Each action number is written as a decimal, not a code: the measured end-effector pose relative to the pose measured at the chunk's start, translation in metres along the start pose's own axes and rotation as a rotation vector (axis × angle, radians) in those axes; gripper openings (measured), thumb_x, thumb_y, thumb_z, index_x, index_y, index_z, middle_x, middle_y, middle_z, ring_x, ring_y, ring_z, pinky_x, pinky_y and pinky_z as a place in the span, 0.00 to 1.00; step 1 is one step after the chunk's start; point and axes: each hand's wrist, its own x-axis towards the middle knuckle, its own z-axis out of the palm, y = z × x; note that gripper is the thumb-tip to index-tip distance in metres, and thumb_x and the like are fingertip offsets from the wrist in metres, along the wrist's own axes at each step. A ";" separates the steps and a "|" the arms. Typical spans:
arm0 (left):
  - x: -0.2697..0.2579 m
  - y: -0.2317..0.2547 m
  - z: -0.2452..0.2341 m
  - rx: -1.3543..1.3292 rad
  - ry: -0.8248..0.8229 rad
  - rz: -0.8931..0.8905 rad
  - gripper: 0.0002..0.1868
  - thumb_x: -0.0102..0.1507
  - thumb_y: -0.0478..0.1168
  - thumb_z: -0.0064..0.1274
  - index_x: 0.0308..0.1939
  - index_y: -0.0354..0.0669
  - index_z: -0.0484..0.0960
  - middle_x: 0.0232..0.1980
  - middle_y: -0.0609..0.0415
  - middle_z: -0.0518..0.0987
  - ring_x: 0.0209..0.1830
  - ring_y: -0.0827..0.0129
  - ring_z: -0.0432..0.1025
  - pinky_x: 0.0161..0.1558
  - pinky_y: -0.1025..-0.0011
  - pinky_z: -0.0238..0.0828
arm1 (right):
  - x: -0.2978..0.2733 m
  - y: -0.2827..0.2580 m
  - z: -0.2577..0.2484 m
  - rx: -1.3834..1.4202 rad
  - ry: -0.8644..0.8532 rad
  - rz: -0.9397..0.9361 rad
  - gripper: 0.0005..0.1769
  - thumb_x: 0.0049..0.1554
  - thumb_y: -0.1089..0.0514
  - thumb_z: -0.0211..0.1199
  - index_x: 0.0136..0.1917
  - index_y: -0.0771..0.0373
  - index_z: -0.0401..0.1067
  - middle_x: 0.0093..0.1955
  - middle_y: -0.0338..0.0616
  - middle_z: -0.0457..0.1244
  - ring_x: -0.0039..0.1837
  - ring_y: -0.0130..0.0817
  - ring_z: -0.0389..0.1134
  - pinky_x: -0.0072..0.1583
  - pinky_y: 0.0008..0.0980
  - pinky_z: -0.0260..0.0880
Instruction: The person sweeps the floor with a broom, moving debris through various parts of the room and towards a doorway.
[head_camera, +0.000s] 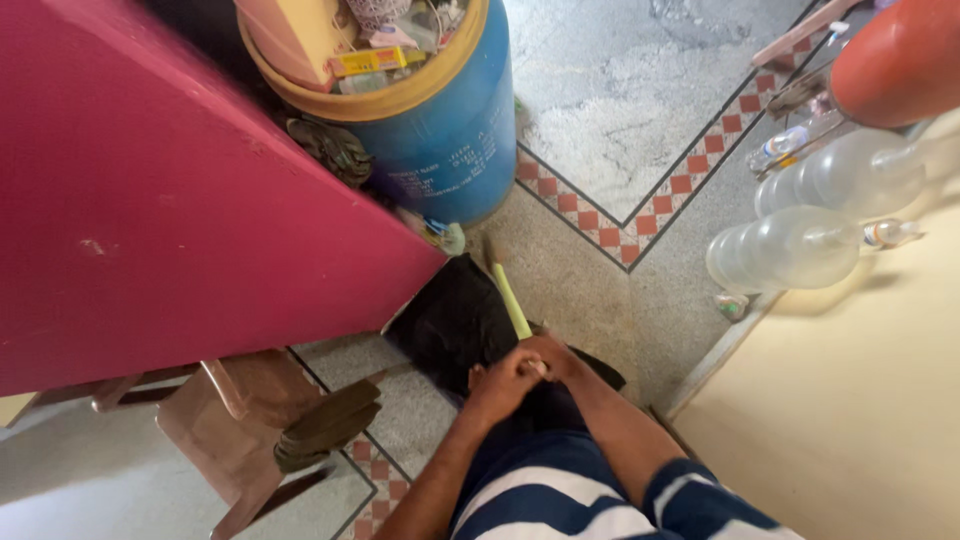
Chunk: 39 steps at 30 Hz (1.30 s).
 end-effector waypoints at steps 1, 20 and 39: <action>0.000 -0.001 -0.007 0.034 0.051 -0.001 0.20 0.67 0.52 0.51 0.58 0.47 0.81 0.40 0.54 0.88 0.44 0.66 0.83 0.63 0.59 0.52 | 0.002 0.005 0.003 -0.049 0.021 0.049 0.21 0.59 0.55 0.67 0.58 0.73 0.67 0.37 0.49 0.65 0.33 0.35 0.65 0.33 0.36 0.66; 0.072 0.096 -0.206 -1.770 -0.042 0.293 0.41 0.69 0.66 0.42 0.76 0.41 0.61 0.80 0.45 0.61 0.83 0.53 0.52 0.79 0.51 0.51 | 0.066 0.014 -0.056 -0.590 0.365 0.040 0.26 0.63 0.52 0.56 0.72 0.61 0.63 0.60 0.57 0.67 0.58 0.50 0.72 0.53 0.45 0.75; 0.098 0.079 -0.273 -1.750 -0.325 0.187 0.43 0.69 0.70 0.42 0.79 0.48 0.62 0.81 0.51 0.63 0.85 0.57 0.52 0.80 0.53 0.51 | 0.072 0.061 -0.051 -0.822 0.518 0.097 0.27 0.62 0.54 0.56 0.74 0.57 0.66 0.61 0.59 0.69 0.64 0.53 0.72 0.65 0.46 0.72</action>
